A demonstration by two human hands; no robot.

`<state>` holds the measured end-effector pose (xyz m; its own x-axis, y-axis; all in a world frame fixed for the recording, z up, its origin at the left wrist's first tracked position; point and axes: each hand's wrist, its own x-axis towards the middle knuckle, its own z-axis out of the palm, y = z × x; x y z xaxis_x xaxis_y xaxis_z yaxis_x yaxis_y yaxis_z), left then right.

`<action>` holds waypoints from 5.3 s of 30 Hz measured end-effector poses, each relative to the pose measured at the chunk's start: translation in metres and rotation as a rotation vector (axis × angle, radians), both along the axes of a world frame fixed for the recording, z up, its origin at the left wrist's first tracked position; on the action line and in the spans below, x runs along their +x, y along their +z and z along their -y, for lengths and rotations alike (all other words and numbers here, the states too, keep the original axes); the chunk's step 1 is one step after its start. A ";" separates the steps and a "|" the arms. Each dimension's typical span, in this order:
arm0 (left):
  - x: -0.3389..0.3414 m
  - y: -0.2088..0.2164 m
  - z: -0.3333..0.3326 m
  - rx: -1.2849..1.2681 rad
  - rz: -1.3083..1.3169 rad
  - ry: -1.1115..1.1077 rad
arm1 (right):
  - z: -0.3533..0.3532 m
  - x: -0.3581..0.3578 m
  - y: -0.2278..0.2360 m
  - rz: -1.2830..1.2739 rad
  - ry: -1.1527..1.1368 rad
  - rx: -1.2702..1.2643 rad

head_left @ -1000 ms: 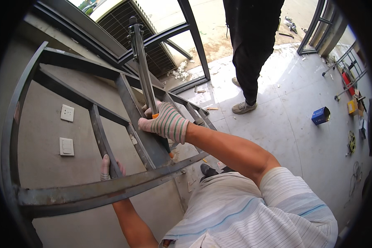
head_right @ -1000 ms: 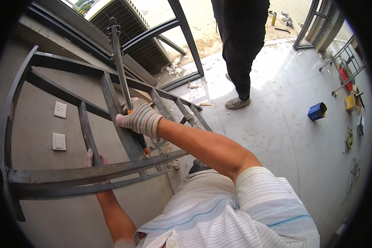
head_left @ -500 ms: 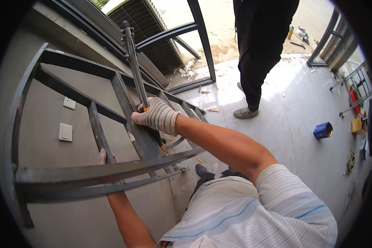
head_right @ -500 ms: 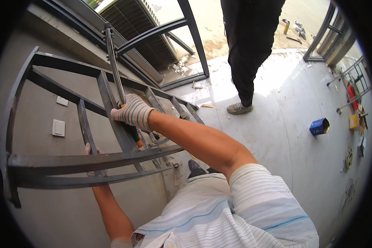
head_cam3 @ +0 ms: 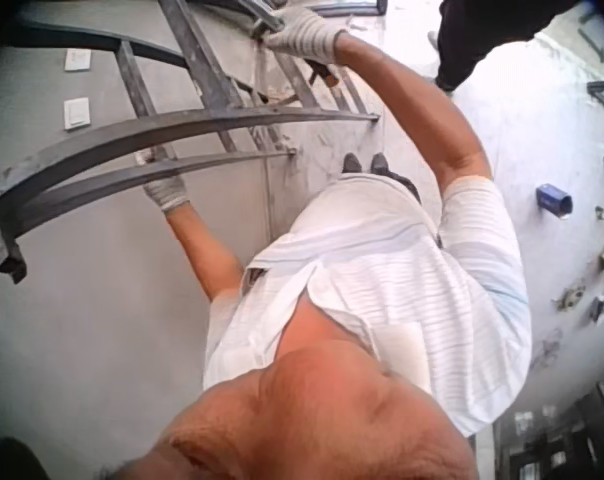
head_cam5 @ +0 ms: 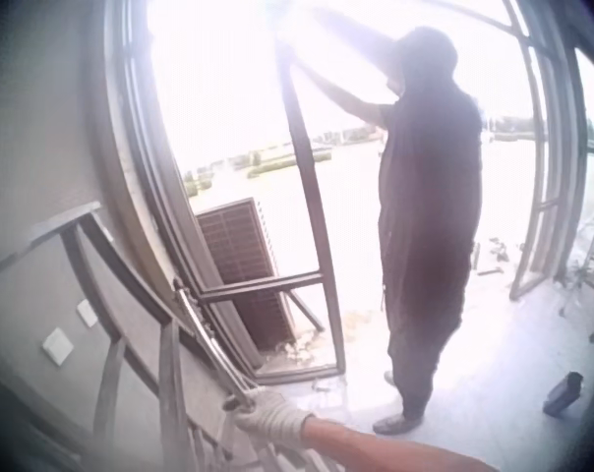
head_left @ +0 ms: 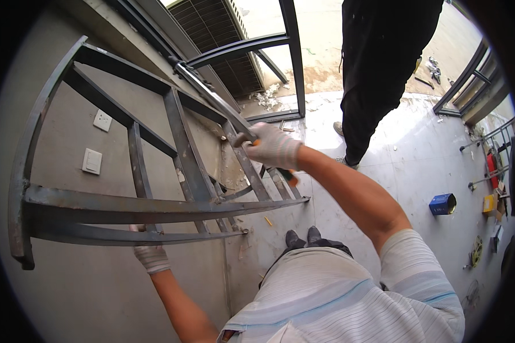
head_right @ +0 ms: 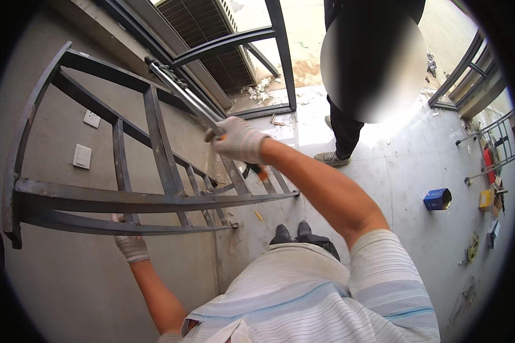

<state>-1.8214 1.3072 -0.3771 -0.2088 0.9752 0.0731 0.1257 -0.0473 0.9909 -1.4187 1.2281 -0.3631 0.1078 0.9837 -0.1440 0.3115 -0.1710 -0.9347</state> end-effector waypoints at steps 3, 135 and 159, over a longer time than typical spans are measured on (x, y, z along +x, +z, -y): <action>-0.047 -0.042 0.011 -0.306 0.262 0.211 | 0.045 0.015 -0.023 0.193 -0.016 -0.060; 0.179 -0.200 0.305 -0.729 0.458 0.268 | 0.149 0.148 -0.163 0.418 0.377 0.075; 0.385 0.012 0.197 0.653 -0.960 0.165 | 0.209 0.308 -0.122 0.609 -0.014 0.150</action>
<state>-1.4359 1.1106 -0.3648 0.0841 0.6607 0.7459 0.8609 -0.4251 0.2795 -1.1107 1.0195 -0.4853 0.1400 0.9863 0.0870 0.7945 -0.0594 -0.6043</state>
